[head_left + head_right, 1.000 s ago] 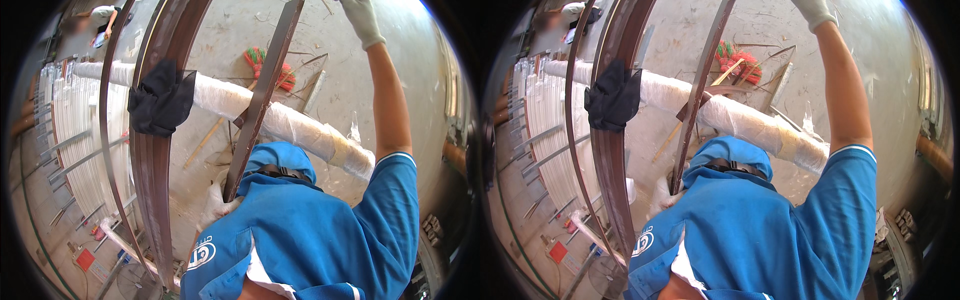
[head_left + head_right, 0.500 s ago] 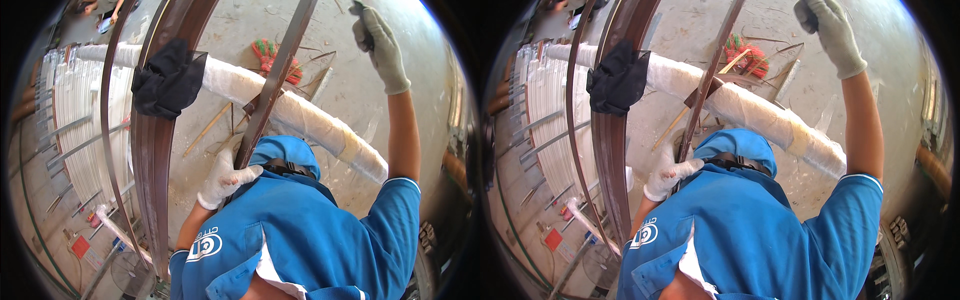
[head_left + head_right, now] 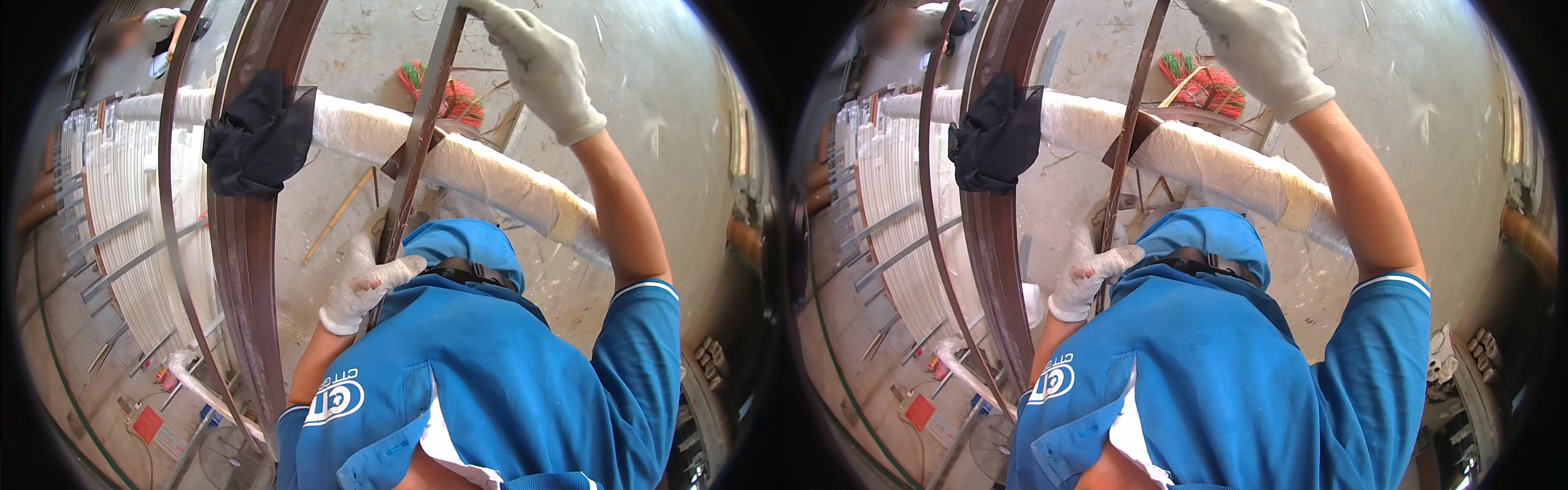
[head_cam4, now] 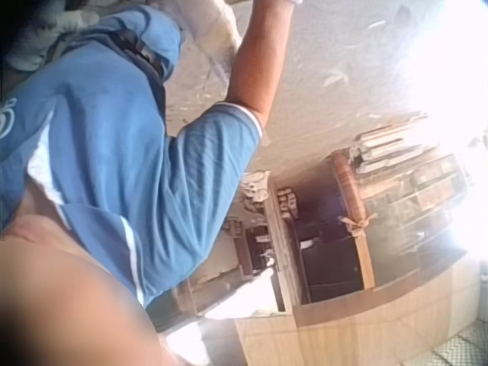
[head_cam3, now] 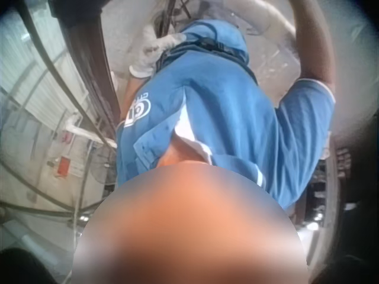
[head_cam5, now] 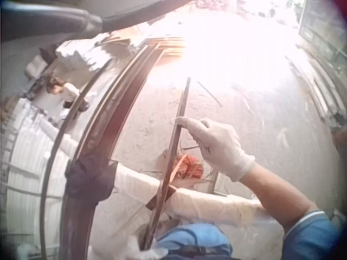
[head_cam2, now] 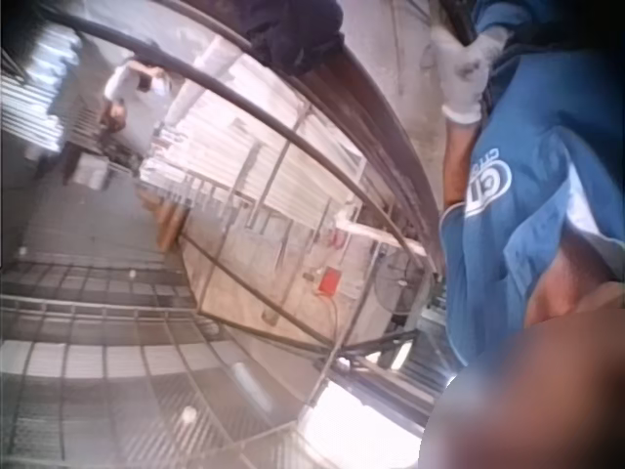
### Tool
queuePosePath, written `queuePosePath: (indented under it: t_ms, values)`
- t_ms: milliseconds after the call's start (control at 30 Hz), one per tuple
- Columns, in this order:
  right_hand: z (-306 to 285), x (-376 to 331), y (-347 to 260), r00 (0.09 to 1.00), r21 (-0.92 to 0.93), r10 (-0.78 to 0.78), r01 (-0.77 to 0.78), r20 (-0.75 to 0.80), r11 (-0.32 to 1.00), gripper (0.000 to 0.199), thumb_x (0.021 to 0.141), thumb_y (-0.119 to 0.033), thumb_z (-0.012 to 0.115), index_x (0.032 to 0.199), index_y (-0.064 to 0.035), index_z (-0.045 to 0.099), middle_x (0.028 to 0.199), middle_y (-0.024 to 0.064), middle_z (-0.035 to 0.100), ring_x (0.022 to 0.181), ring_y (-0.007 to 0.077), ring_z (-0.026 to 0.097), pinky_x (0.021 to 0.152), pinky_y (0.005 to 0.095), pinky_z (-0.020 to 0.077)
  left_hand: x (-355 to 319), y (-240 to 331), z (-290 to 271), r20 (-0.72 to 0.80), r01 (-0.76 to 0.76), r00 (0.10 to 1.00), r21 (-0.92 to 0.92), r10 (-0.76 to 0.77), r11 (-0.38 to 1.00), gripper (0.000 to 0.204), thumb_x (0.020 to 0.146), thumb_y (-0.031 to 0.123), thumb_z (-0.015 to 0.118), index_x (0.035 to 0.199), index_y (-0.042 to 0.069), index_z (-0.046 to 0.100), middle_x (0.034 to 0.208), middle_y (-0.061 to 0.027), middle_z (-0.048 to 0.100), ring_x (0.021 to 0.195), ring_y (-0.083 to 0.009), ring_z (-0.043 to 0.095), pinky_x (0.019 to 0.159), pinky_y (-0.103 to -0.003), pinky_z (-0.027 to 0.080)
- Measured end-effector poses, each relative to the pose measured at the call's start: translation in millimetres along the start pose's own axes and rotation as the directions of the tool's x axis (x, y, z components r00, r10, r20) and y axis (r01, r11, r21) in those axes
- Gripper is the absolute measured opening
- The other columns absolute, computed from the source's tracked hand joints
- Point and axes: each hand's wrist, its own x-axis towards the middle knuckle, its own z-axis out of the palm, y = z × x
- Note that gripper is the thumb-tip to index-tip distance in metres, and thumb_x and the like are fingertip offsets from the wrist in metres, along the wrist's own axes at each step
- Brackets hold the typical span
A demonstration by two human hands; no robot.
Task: The person scrapes a long curved wooden strip with a small handheld tool, removing thin shavings along its length. The person holds the strip with one hand and scrapes with the other, occasionally repositioning the strip to continue the work.
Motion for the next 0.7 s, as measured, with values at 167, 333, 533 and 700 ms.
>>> queuePosePath:
  t_ms: [167, 333, 533, 700]
  values:
    - [-4.5, -41.1, -72.8, 0.907, -0.038, -0.264, 0.292, 0.328, 0.956, 0.060, 0.078, -0.013, 0.070, 0.137, -0.0228, 0.061, 0.085, 0.0020, 0.065, 0.076, 0.0197, 0.068, 0.064, 0.0339, 0.0566, -2.2, 4.6, -5.7, 0.052, 0.123, 0.991, -0.054, -0.120, 0.991, 0.066, 0.077, 0.006, 0.078, 0.138, 0.000, 0.053, 0.099, -0.0034, 0.061, 0.081, -0.0087, 0.055, 0.075, -0.024, 0.048]
    - [-12.3, -28.2, -55.0, 0.977, 0.270, -0.086, 0.032, 0.193, 0.962, 0.047, 0.086, -0.005, 0.065, 0.130, -0.0203, 0.066, 0.089, 0.0111, 0.068, 0.077, 0.0242, 0.070, 0.070, 0.0364, 0.0580, 1.3, 1.9, -5.4, 0.069, -0.043, 0.997, -0.006, 0.044, 0.999, 0.069, 0.078, 0.005, 0.078, 0.141, -0.001, 0.050, 0.113, -0.0079, 0.063, 0.088, -0.0110, 0.059, 0.081, -0.024, 0.049]
    - [-7.2, -4.7, -45.7, 0.981, -0.127, -0.029, 0.054, 0.193, 0.990, 0.042, 0.083, -0.004, 0.064, 0.123, -0.0180, 0.068, 0.095, 0.0104, 0.069, 0.080, 0.0217, 0.069, 0.067, 0.0327, 0.0565, 3.2, 6.4, -4.7, 0.066, 0.048, 0.997, -0.046, -0.045, 0.998, 0.079, 0.079, 0.024, 0.082, 0.141, -0.008, 0.046, 0.111, -0.0105, 0.063, 0.097, -0.0162, 0.058, 0.089, -0.029, 0.049]
    - [-18.8, -43.5, -76.7, 0.862, 0.292, -0.289, 0.174, 0.417, 0.940, 0.034, 0.079, -0.004, 0.068, 0.111, -0.0155, 0.070, 0.104, 0.0089, 0.069, 0.089, 0.0236, 0.067, 0.074, 0.0339, 0.0555, 2.9, 11.6, 2.1, 0.019, 0.051, 0.999, -0.159, -0.048, 0.986, 0.075, 0.078, 0.023, 0.084, 0.137, -0.006, 0.049, 0.114, -0.0131, 0.065, 0.100, -0.0175, 0.061, 0.090, -0.030, 0.050]
